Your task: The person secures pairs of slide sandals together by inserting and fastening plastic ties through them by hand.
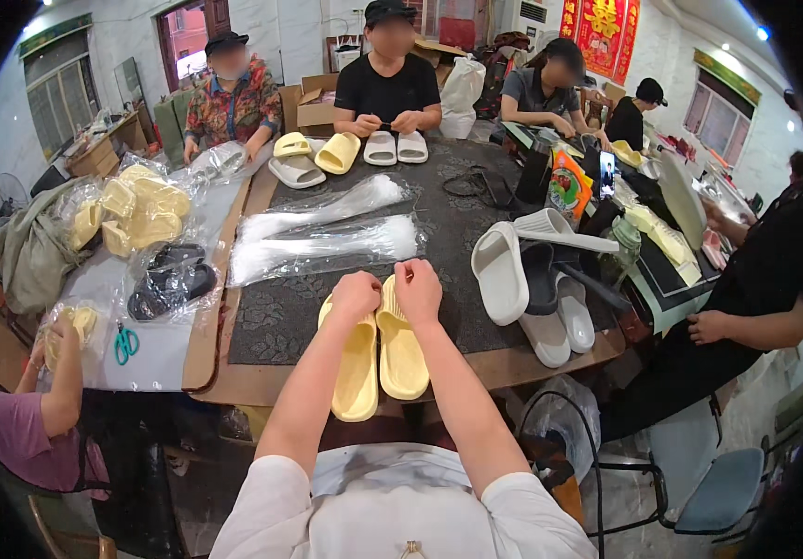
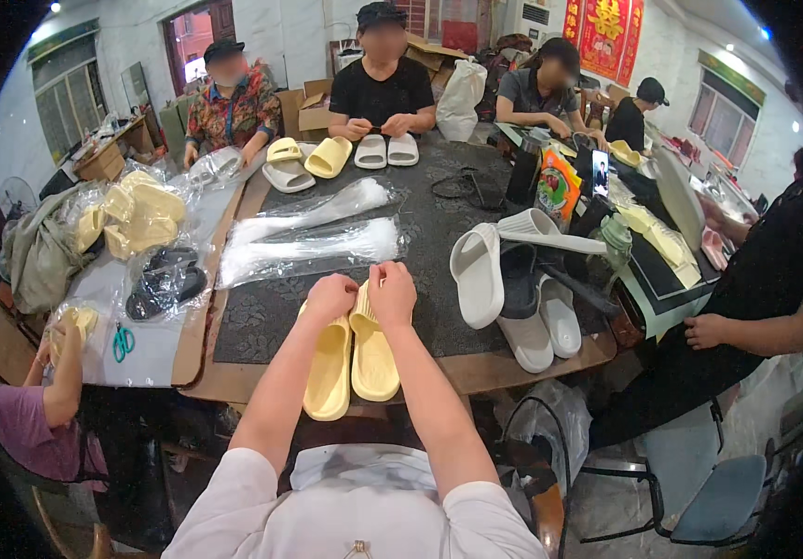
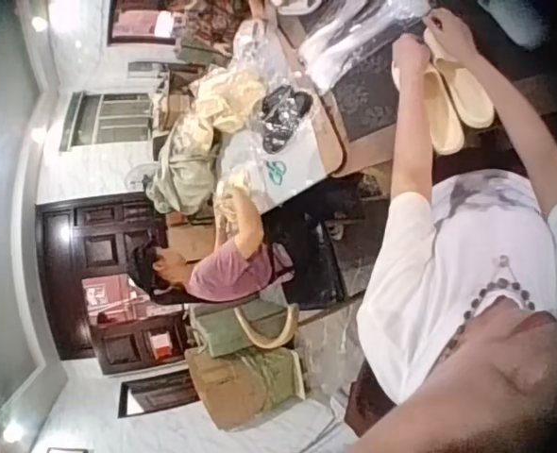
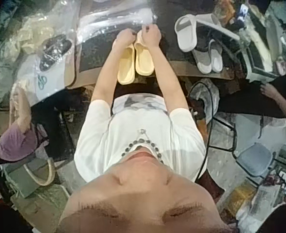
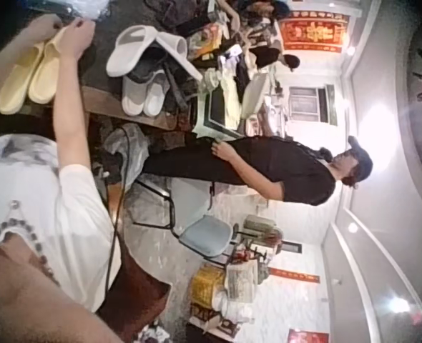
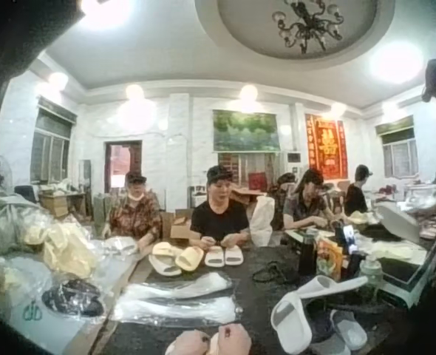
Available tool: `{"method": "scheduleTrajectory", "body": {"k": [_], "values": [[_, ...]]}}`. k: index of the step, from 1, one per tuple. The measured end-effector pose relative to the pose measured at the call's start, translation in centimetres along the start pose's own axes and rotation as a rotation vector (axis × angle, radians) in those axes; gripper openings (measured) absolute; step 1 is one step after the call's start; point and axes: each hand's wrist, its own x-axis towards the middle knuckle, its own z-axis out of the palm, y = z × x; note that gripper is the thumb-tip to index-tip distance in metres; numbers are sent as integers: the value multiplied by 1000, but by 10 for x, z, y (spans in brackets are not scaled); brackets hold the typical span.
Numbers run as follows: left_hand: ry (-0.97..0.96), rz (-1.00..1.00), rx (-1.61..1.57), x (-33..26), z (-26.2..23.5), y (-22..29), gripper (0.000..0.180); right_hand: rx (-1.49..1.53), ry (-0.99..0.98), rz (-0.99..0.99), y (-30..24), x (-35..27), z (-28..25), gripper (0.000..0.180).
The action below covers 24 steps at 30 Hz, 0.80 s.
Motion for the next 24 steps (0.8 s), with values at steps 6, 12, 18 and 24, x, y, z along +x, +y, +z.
{"method": "scheduleTrajectory", "body": {"k": [6,12,18,24], "values": [[199,-20,-354,-8,16,-6,19,256,62,130,15,2,-5,27],[323,23,-718,-5,16,-14,16,128,-135,137,0,3,-7,24],[315,21,-720,-11,9,-9,21,354,-209,66,0,4,-13,20],[237,26,-748,-8,12,-14,21,371,-76,121,6,3,-7,17]]}}
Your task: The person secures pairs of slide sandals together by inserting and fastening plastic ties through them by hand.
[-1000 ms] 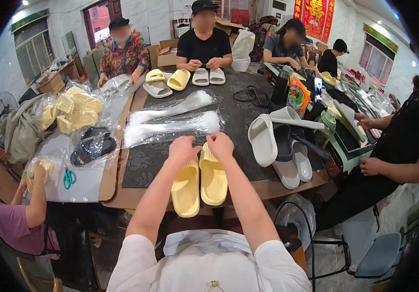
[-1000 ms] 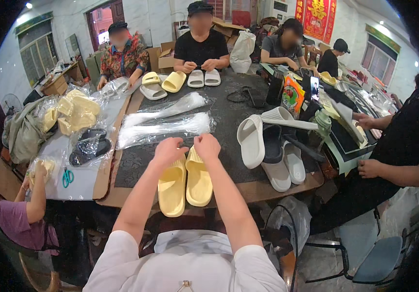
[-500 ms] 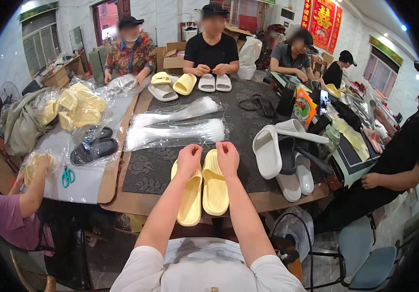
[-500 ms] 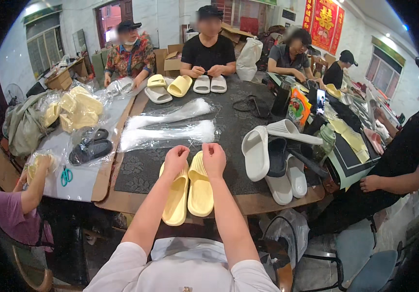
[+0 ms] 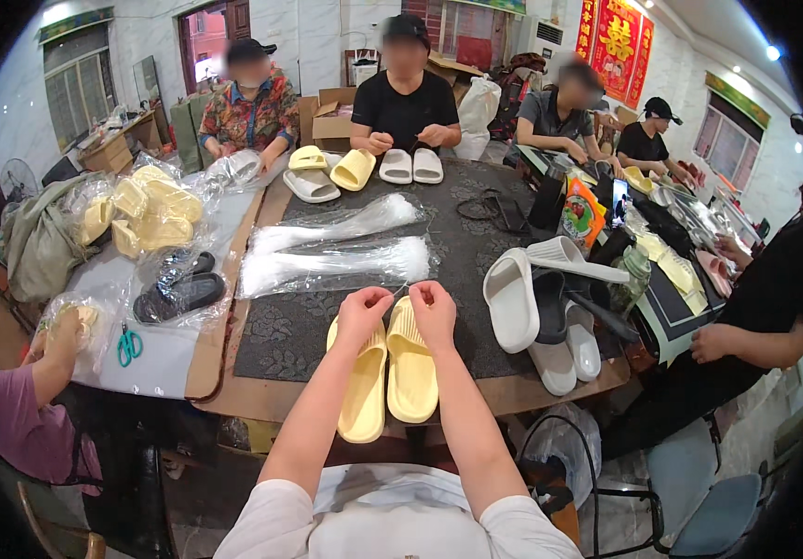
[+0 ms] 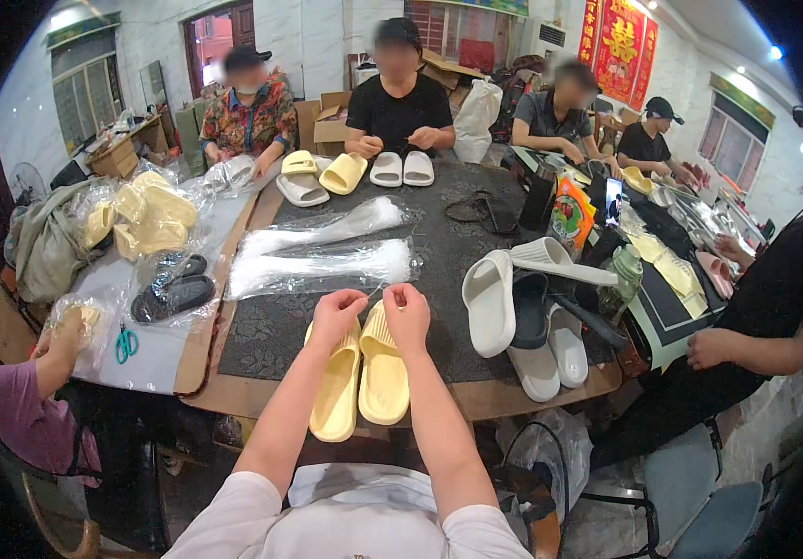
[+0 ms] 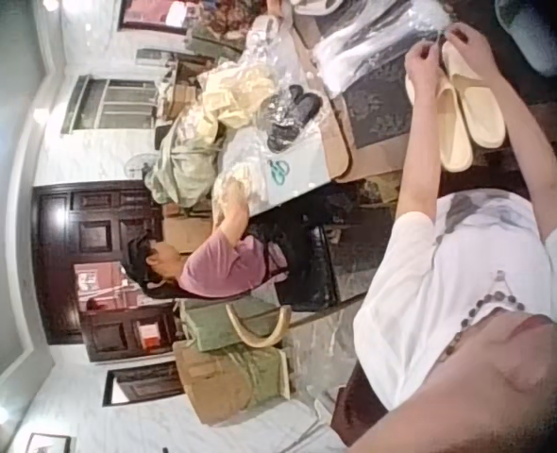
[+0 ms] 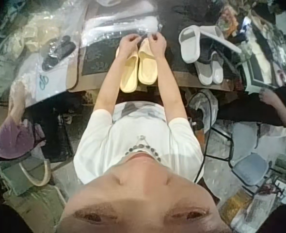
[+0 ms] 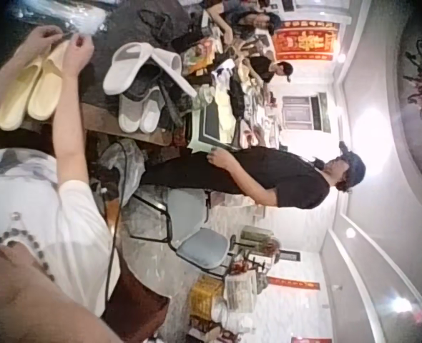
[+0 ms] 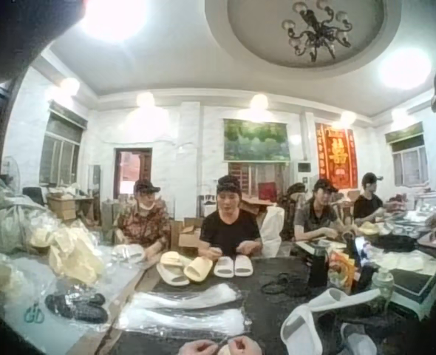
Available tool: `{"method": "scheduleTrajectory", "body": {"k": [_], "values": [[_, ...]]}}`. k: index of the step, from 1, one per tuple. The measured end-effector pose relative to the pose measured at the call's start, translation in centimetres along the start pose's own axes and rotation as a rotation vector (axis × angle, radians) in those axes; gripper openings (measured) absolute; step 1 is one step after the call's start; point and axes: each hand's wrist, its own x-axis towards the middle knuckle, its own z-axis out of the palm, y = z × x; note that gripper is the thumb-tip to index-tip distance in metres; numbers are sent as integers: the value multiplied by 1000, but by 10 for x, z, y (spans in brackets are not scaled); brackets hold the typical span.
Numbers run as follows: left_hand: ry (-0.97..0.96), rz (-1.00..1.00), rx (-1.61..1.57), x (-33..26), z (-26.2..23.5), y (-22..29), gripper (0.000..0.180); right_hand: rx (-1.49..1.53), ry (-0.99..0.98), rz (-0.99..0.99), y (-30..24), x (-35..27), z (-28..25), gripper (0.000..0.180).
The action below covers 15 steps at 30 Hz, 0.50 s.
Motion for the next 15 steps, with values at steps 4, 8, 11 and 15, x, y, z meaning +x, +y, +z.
{"method": "scheduleTrajectory", "body": {"k": [4,8,11,15], "values": [[-2,-18,-13,-1,2,3,17,-101,-35,-83,0,-1,0,17],[22,-25,-49,1,-2,-3,15,-247,-145,-202,-16,-6,-1,16],[30,-3,-19,2,1,-5,20,9,37,54,-11,-2,-1,15],[24,2,-10,2,0,-5,20,-142,-87,-156,-12,-4,-1,14]]}}
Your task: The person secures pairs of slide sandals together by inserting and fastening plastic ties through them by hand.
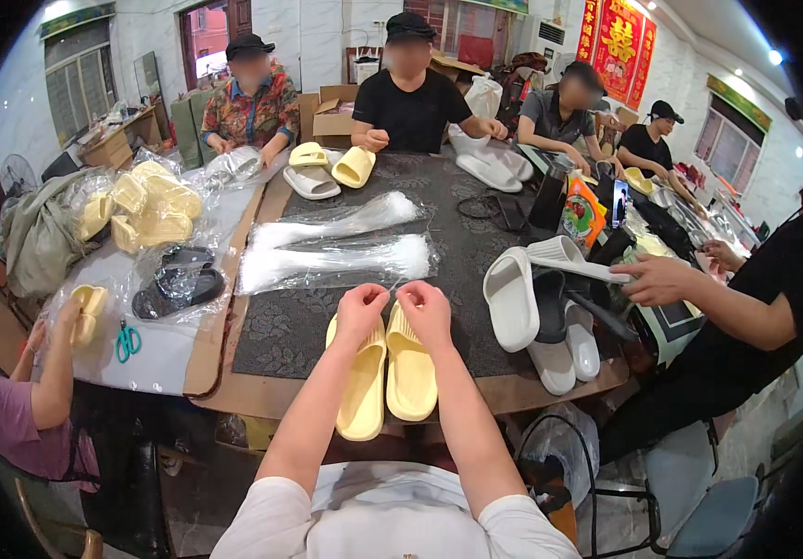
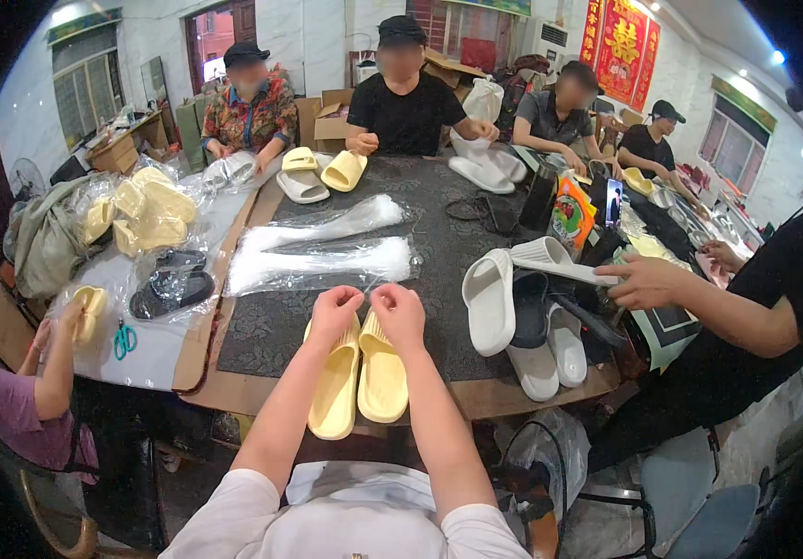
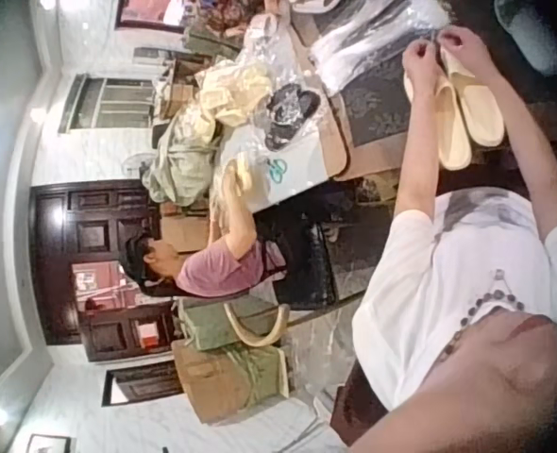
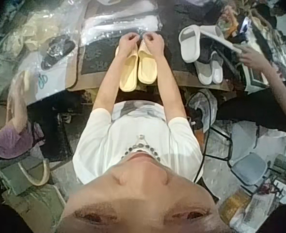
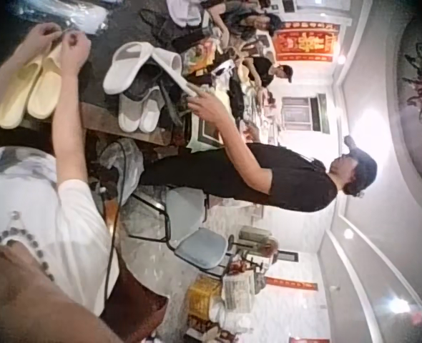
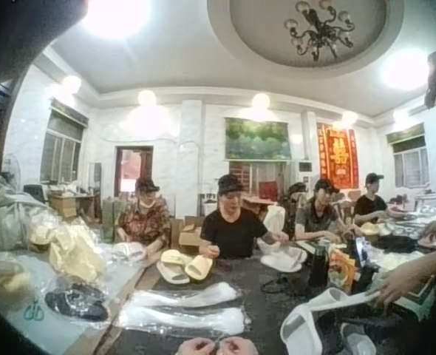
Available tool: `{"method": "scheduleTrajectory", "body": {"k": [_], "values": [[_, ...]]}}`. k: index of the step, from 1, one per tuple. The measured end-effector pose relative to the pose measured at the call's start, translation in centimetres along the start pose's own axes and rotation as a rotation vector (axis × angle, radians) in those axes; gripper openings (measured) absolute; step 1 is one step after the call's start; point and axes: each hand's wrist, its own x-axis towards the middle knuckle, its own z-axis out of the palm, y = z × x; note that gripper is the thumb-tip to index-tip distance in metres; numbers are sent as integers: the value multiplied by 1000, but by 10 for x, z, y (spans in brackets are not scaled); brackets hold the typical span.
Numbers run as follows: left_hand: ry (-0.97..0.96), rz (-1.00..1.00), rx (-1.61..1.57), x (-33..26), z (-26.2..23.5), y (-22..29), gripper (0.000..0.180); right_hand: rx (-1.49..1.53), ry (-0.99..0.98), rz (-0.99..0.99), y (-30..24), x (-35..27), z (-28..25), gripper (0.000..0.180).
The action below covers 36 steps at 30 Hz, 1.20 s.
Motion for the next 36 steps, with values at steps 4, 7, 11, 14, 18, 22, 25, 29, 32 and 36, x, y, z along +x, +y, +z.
{"method": "scheduleTrajectory", "body": {"k": [4,7,11,14,18,22,25,29,32,36], "values": [[10,-16,-38,1,-1,-1,20,-65,-49,-24,-3,0,0,14],[-1,-4,26,-2,2,9,20,130,41,196,4,2,-1,14],[21,11,54,-4,-2,8,20,-34,-41,23,-5,-2,-2,13],[19,-21,-24,-3,-4,5,19,-131,-112,-66,-6,-2,1,15],[6,-12,-8,-4,1,10,19,36,139,161,10,-1,4,16],[21,19,-39,-3,-2,5,19,-94,-35,8,3,-1,2,18],[27,-4,-3,-2,1,4,20,-136,9,-21,5,-2,3,14],[12,-34,-13,-1,3,2,20,-16,67,233,1,0,0,13],[31,-13,-14,-1,-1,-1,20,-166,-102,-84,-7,-2,-1,13],[2,-38,-14,-3,2,9,18,-6,30,59,8,-3,2,12]]}}
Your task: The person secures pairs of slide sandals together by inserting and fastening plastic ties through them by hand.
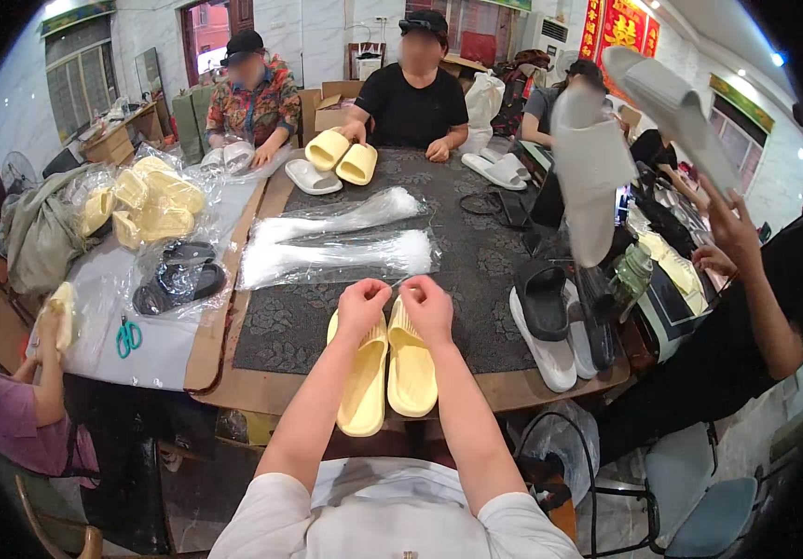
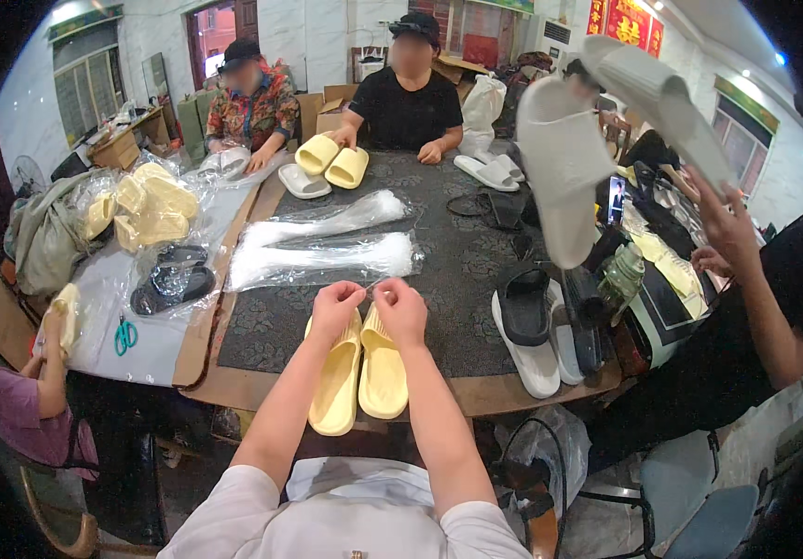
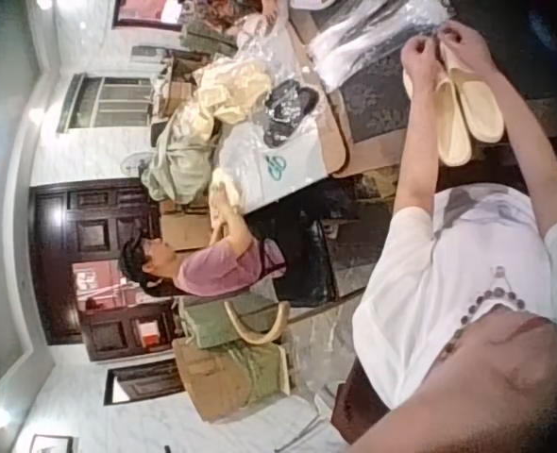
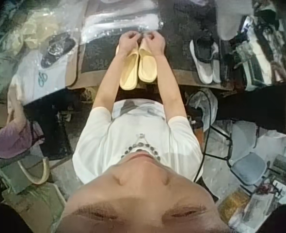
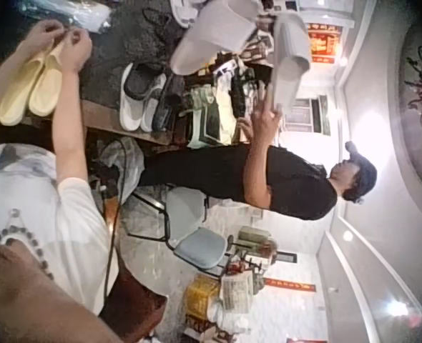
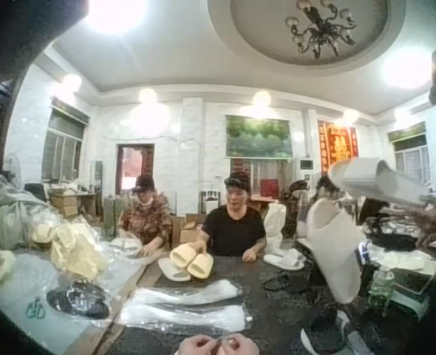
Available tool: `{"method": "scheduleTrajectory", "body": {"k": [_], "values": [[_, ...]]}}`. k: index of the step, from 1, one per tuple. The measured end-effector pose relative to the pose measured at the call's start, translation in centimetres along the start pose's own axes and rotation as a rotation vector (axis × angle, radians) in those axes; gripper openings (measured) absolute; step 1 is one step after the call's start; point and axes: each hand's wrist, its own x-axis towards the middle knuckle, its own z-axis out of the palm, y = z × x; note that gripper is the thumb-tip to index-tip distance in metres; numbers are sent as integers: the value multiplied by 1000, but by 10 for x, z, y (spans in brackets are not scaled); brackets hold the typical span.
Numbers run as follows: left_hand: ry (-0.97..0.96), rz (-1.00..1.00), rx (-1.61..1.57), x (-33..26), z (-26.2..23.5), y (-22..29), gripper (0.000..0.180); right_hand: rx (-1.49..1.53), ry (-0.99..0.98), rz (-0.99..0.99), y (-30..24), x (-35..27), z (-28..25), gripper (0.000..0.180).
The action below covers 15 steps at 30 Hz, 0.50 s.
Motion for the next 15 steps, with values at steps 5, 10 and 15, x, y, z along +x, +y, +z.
{"method": "scheduleTrajectory", "body": {"k": [5,10,15], "values": [[-12,0,-4,-2,-3,1,17,-9,-82,7,-5,0,-3,13],[1,-5,30,-4,-2,11,16,-114,-82,-127,-3,0,-1,13],[0,6,4,-2,-4,2,16,-19,-29,69,-11,1,-1,14]]}}
